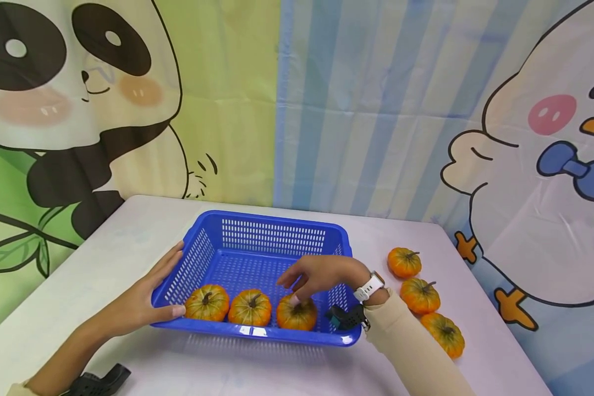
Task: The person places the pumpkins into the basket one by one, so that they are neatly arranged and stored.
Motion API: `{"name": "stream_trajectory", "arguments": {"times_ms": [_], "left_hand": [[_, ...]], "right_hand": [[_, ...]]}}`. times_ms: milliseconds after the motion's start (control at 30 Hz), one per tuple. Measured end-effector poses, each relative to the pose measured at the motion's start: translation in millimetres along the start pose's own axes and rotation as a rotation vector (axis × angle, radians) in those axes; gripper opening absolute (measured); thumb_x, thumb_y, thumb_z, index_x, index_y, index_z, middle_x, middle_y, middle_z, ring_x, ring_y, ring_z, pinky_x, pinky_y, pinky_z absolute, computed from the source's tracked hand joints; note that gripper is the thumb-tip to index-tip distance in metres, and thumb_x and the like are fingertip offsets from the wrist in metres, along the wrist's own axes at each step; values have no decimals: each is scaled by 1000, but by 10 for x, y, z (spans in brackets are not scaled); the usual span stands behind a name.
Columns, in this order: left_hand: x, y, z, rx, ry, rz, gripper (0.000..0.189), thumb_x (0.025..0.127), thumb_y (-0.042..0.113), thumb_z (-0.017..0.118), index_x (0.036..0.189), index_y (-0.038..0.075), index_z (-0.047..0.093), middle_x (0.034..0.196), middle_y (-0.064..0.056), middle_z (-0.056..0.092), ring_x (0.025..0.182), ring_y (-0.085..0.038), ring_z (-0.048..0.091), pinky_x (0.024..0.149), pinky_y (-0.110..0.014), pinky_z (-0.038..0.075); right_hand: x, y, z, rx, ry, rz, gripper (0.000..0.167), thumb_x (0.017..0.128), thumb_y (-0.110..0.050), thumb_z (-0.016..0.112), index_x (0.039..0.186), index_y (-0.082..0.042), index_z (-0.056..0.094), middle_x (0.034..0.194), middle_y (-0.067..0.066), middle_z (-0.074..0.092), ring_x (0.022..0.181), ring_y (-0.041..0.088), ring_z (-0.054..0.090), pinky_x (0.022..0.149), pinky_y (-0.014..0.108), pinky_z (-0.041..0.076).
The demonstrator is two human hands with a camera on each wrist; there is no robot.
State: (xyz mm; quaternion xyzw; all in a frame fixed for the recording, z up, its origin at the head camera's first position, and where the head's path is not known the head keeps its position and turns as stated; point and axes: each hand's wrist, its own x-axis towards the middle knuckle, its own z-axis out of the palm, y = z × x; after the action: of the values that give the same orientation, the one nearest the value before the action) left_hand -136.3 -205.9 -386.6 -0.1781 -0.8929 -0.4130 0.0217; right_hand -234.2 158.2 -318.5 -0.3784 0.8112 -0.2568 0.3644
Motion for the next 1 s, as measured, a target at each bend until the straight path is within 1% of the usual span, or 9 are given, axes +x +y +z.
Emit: {"name": "stream_trajectory", "arguments": {"times_ms": [133, 300, 433, 500, 733, 833, 1000], "left_hand": [[9, -17, 11, -1, 1, -1, 105, 80, 41, 74, 157, 10, 10, 163, 0, -2, 145, -44, 7, 100, -73, 21], [13, -28, 21, 8, 4, -9, 105, 80, 42, 74, 157, 11, 10, 163, 1, -2, 144, -44, 7, 100, -73, 22], [12, -34, 19, 18, 5, -16, 105, 80, 43, 74, 157, 11, 10, 163, 0, -2, 144, -44, 8, 99, -73, 23], [13, -35, 17, 20, 5, -15, 105, 79, 43, 74, 157, 12, 10, 163, 0, -2, 144, -44, 8, 99, -73, 23], [15, -34, 17, 14, 5, -15, 105, 79, 43, 74, 157, 12, 10, 163, 0, -2, 144, -45, 8, 98, -73, 24], [10, -32, 17, 12, 3, -17, 105, 79, 43, 74, 157, 12, 10, 163, 1, -2, 144, -45, 8, 99, -73, 23], [11, -28, 11, 12, 0, -16, 105, 80, 42, 74, 157, 12, 9, 163, 1, -2, 144, -44, 8, 100, -74, 21]], "right_hand": [[-93, 33, -33, 5, 54, -67, 43, 92, -15, 68, 133, -3, 59, 131, 13, 60, 118, 32, 59, 93, 29, 51], [-199, 87, -78, 0, 117, -124, 43, 93, -16, 67, 133, -3, 59, 130, 15, 60, 117, 33, 59, 91, 29, 51], [-270, 116, -82, -13, 153, -123, 42, 94, -18, 66, 134, -5, 59, 129, 13, 61, 116, 32, 60, 90, 29, 52], [-306, 128, -78, -19, 171, -126, 42, 94, -18, 65, 133, -4, 59, 128, 12, 62, 115, 30, 61, 90, 29, 52], [-434, 140, -72, -30, 247, -171, 40, 96, -17, 63, 132, -2, 60, 126, 8, 63, 112, 20, 63, 89, 29, 52], [-488, 157, -60, -24, 279, -181, 40, 96, -16, 62, 133, 0, 58, 127, 9, 63, 113, 21, 62, 90, 31, 52], [-606, 242, -33, -20, 345, -158, 40, 97, -18, 61, 134, -2, 58, 126, 9, 64, 115, 25, 61, 89, 31, 53]]}}
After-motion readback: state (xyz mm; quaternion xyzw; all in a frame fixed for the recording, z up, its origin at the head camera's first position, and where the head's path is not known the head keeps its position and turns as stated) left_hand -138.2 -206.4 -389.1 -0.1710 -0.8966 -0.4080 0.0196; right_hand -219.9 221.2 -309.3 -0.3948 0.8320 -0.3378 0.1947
